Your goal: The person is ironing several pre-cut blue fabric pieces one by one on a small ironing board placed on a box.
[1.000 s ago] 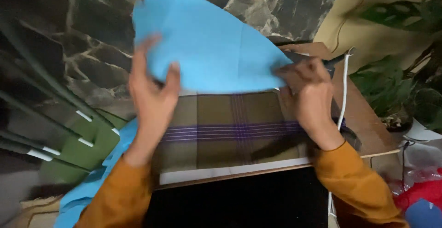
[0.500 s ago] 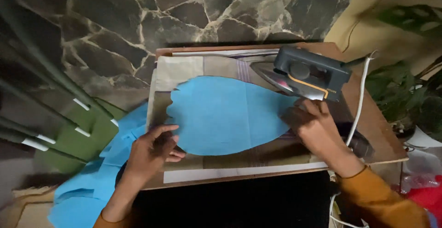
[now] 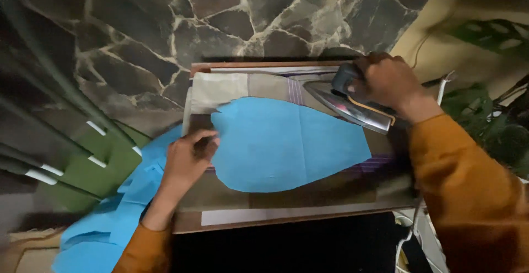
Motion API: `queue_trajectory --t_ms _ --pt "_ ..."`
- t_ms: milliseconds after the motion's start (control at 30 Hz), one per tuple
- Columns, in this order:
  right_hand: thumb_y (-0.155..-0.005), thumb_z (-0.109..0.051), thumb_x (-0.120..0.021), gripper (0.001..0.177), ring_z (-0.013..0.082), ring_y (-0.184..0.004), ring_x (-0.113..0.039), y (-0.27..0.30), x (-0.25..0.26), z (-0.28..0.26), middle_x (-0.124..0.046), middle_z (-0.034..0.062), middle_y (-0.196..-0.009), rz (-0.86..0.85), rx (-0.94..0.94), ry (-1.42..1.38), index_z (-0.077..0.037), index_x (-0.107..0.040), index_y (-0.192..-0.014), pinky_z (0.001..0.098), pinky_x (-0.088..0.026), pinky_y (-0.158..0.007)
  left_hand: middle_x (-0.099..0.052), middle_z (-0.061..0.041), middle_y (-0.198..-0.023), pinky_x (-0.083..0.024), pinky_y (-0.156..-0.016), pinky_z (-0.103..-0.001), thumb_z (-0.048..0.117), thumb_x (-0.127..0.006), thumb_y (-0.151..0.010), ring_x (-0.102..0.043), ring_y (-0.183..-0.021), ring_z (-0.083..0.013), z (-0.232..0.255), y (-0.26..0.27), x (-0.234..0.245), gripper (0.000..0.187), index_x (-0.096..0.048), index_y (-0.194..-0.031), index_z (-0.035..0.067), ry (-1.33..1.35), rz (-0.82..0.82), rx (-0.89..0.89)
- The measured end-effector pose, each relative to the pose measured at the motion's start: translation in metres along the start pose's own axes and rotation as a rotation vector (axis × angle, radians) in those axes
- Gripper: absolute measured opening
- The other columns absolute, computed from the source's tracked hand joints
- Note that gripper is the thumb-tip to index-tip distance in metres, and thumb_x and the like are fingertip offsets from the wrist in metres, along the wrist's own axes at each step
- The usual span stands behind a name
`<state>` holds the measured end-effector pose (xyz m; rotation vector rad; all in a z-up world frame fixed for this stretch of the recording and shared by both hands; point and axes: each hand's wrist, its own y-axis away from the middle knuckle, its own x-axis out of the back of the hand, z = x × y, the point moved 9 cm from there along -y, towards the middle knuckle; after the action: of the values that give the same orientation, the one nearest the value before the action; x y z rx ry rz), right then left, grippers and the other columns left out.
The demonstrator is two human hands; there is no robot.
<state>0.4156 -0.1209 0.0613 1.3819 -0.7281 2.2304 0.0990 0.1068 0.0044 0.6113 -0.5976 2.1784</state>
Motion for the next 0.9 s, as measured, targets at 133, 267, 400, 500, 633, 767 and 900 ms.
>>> queue_trajectory --t_ms 133,267,400,500,633,767,900 --pt "-0.079 -0.046 -0.06 0.042 0.032 -0.07 -0.067 -0.011 0.004 0.001 -0.065 0.014 -0.073 -0.113 -0.122 -0.215 -0.012 -0.066 -0.103 0.0391 -0.048 -0.066 -0.057 -0.017 -0.05 -0.046 -0.044 -0.03 0.016 -0.055 -0.086 -0.059 -0.041 -0.0213 0.003 -0.025 -0.011 0.021 -0.063 -0.103 0.007 -0.006 -0.115 -0.075" --pt "-0.07 -0.043 -0.069 0.046 0.0455 -0.075 -0.061 -0.01 0.008 0.004 -0.062 0.0249 -0.072 0.072 -0.014 -0.485 -0.004 -0.062 -0.094 0.0521 -0.046 -0.066 -0.057 -0.016 -0.058 -0.041 -0.043 -0.031 0.014 -0.057 -0.083 -0.051 -0.041 -0.0178 0.0 -0.049 -0.025 0.027 -0.062 -0.108 0.006 0.078 -0.18 -0.121" --pt "-0.064 -0.059 -0.066 0.05 0.0367 -0.076 -0.063 0.015 0.048 -0.006 -0.065 0.0139 -0.074 0.125 -0.082 -0.381 -0.016 -0.065 -0.091 0.0451 -0.05 -0.067 -0.06 -0.022 -0.089 -0.047 -0.062 -0.045 0.012 -0.061 -0.075 -0.061 -0.069 -0.0332 0.009 -0.052 -0.026 0.04 -0.059 -0.114 0.009 0.008 -0.185 -0.186" --pt "-0.055 -0.053 -0.073 0.044 0.0288 -0.063 -0.063 0.037 0.071 -0.031 -0.062 0.0092 -0.06 0.231 0.075 -0.435 -0.014 -0.065 -0.075 0.0371 -0.05 -0.062 -0.059 -0.016 -0.096 -0.046 -0.065 -0.046 0.014 -0.059 -0.075 -0.06 -0.072 -0.0318 0.014 -0.051 -0.028 0.048 -0.052 -0.123 0.014 -0.092 -0.189 -0.235" --pt "-0.053 -0.063 -0.068 0.051 0.0295 -0.056 -0.063 0.064 0.09 -0.079 -0.063 0.0123 -0.056 0.129 0.171 -0.394 -0.014 -0.068 -0.068 0.0361 -0.051 -0.057 -0.059 -0.016 -0.106 -0.045 -0.072 -0.047 0.014 -0.06 -0.073 -0.062 -0.075 -0.0333 0.016 -0.044 -0.029 0.056 -0.047 -0.127 0.015 -0.148 -0.133 -0.298" --pt "-0.058 -0.051 -0.07 0.041 0.0182 -0.038 -0.056 0.078 0.104 -0.082 -0.063 0.0071 -0.048 0.047 0.301 -0.483 -0.014 -0.067 -0.075 0.0283 -0.046 -0.036 -0.055 -0.01 -0.117 -0.046 -0.076 -0.039 0.009 -0.062 -0.069 -0.057 -0.087 -0.0284 0.022 -0.036 -0.023 0.057 -0.048 -0.123 0.012 -0.16 -0.013 -0.407" --pt "-0.072 -0.048 -0.066 0.049 0.0144 -0.025 -0.056 0.077 0.122 -0.016 -0.063 0.0114 -0.048 0.031 -0.063 -0.122 -0.004 -0.062 -0.092 0.0221 -0.046 -0.025 -0.052 -0.012 -0.122 -0.042 -0.084 -0.034 0.011 -0.06 -0.07 -0.052 -0.106 -0.0266 0.024 -0.029 -0.023 0.054 -0.047 -0.122 0.007 -0.201 0.055 -0.507"
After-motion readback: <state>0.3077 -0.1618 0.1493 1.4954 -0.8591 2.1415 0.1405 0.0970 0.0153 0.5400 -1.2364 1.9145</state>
